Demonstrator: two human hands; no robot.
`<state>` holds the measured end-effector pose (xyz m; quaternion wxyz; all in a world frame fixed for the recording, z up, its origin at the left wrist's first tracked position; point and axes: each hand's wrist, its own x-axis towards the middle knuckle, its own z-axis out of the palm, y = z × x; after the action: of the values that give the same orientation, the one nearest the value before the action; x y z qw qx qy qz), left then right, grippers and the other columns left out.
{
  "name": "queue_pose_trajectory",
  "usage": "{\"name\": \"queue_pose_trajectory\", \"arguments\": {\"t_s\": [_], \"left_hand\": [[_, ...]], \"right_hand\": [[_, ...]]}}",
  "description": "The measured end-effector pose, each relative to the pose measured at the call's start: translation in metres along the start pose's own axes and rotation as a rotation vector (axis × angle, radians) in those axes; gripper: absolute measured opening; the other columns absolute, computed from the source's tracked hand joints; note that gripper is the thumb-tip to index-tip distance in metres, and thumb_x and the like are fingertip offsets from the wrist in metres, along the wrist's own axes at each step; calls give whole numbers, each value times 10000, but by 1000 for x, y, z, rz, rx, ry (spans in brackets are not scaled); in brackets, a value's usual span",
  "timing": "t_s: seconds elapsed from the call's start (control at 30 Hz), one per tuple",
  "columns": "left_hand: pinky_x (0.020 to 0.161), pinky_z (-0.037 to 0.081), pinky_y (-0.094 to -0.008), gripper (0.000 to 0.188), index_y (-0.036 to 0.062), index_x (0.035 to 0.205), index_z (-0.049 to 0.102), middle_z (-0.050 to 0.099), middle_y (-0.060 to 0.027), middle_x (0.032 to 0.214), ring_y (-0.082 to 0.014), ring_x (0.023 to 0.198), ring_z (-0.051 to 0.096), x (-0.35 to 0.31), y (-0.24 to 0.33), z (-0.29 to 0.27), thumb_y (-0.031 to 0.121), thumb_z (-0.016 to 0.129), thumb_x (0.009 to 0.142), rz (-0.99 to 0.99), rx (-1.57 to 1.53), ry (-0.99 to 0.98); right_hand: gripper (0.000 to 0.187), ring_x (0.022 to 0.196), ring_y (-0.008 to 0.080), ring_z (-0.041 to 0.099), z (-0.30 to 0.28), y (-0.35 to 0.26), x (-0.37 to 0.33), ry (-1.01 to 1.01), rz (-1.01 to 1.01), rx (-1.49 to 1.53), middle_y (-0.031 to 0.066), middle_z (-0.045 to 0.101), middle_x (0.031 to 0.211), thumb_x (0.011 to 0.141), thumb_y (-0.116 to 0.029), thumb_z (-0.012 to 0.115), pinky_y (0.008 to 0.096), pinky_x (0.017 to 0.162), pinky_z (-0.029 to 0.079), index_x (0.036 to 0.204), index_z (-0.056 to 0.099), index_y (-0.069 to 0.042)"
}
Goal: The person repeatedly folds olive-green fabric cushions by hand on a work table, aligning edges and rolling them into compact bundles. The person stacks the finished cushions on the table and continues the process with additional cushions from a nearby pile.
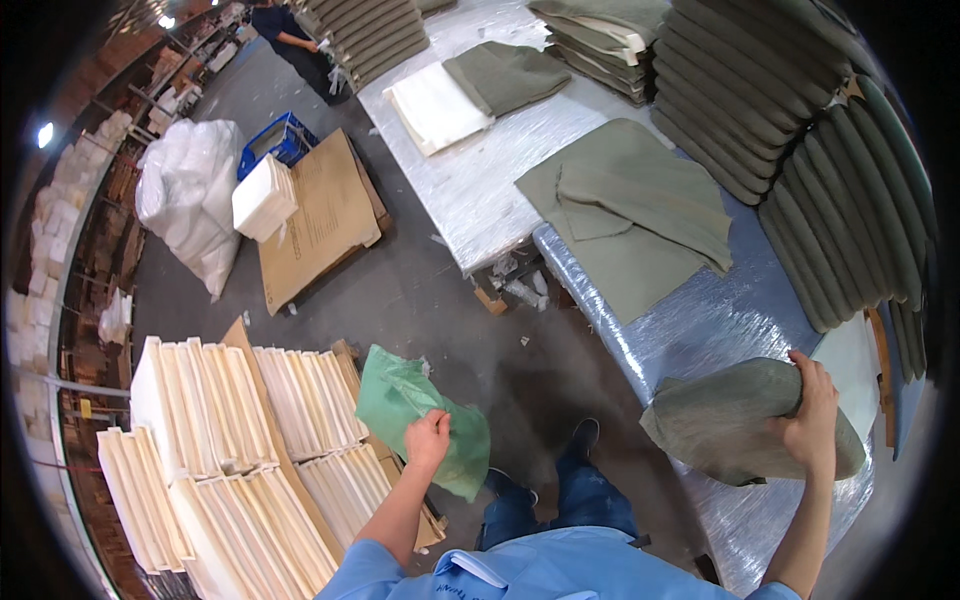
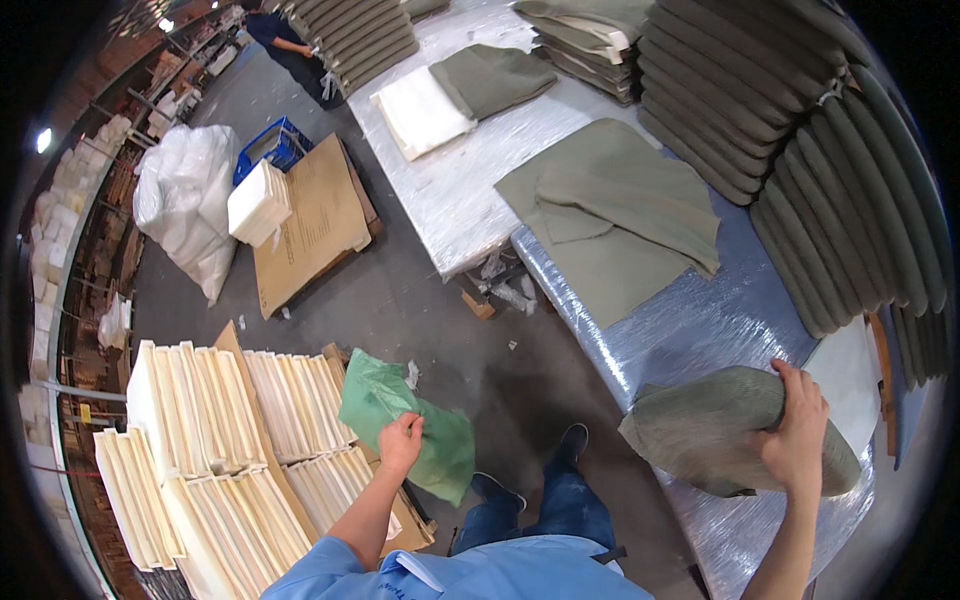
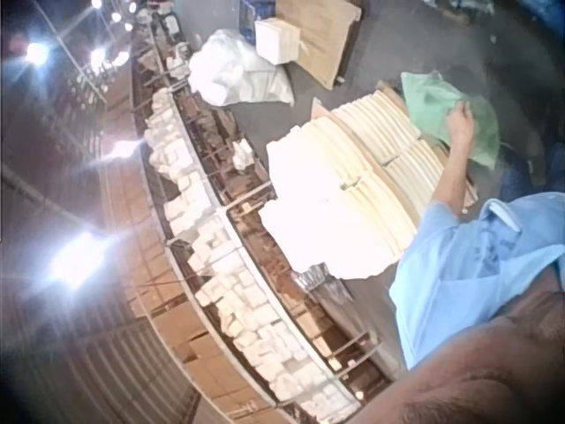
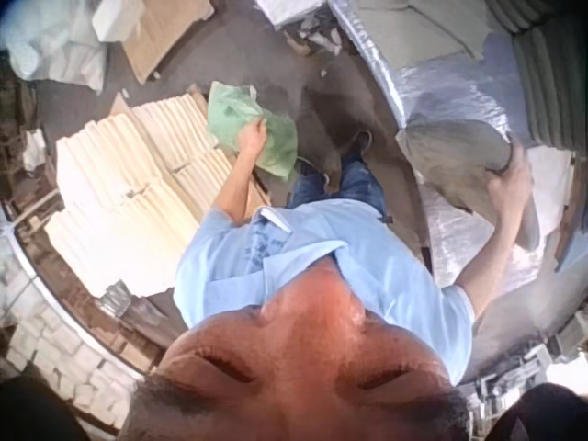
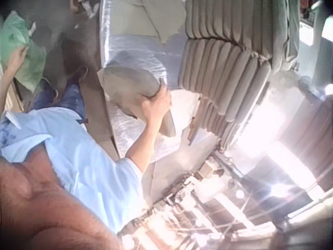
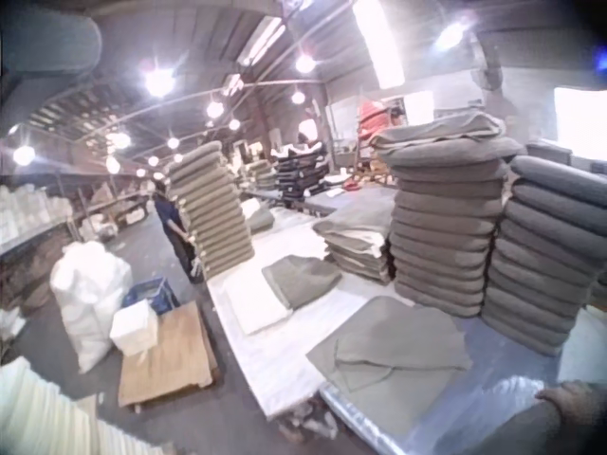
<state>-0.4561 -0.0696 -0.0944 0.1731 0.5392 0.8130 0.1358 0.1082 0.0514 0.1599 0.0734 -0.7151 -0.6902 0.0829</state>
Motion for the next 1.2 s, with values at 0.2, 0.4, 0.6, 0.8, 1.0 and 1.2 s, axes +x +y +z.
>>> {"name": "queue_pose_trajectory", "arguments": {"t_s": [0.2, 0.4, 0.6, 0.8, 1.0, 1.2], "left_hand": [[796, 580, -557, 194, 133, 1097, 786, 773, -193, 896, -437, 865, 744, 43, 33, 6, 251, 655, 1015, -16, 91, -7], [877, 587, -550, 275, 130, 1231, 758, 782, -210, 1025, -421, 969, 748, 119, 79, 48, 257, 649, 1012, 127, 88, -142], [1036, 546, -530, 603, 141, 1547, 545, 751, -236, 1243, -423, 1188, 707, 206, 125, 91, 321, 677, 987, 82, 151, -414], [1124, 500, -502, 861, 65, 1649, 398, 646, -282, 1448, -438, 1344, 628, 294, 158, 106, 475, 676, 945, 8, 113, -585], [960, 592, -415, 824, 56, 1674, 381, 670, -245, 1438, -330, 1250, 697, 324, 143, 78, 347, 672, 960, -114, -356, -712], [911, 583, -353, 672, 102, 1646, 451, 762, -111, 1206, -205, 1086, 728, 260, 191, 71, 243, 717, 1045, 82, -552, -1046]], "right_hand": [[891, 1202, 381, 579, -4, 0, -3, 12, -20, 4, 140, 637, 1202, 547, -58, 833, 497, 1111, 397, 1409, 603, -69], [911, 1191, 374, 579, -6, 0, -1, 1, -4, -2, 134, 639, 1222, 538, -56, 866, 497, 1110, 399, 1412, 610, -86], [892, 1187, 370, 583, -10, -14, 10, -19, 46, 16, 126, 643, 1213, 512, -54, 876, 480, 1122, 390, 1370, 635, -89], [832, 1202, 360, 589, -13, -19, 17, -48, 108, -21, 105, 659, 1211, 513, -81, 861, 472, 1116, 393, 1321, 663, -109], [806, 1234, 367, 592, -12, -6, 33, -70, 110, -15, 91, 678, 1259, 567, -162, 879, 479, 1110, 403, 1348, 679, -155], [862, 1263, 343, 583, -17, -4, 26, -108, 126, -38, 75, 667, 1318, 614, -146, 913, 482, 1112, 406, 1430, 640, -201]]}}
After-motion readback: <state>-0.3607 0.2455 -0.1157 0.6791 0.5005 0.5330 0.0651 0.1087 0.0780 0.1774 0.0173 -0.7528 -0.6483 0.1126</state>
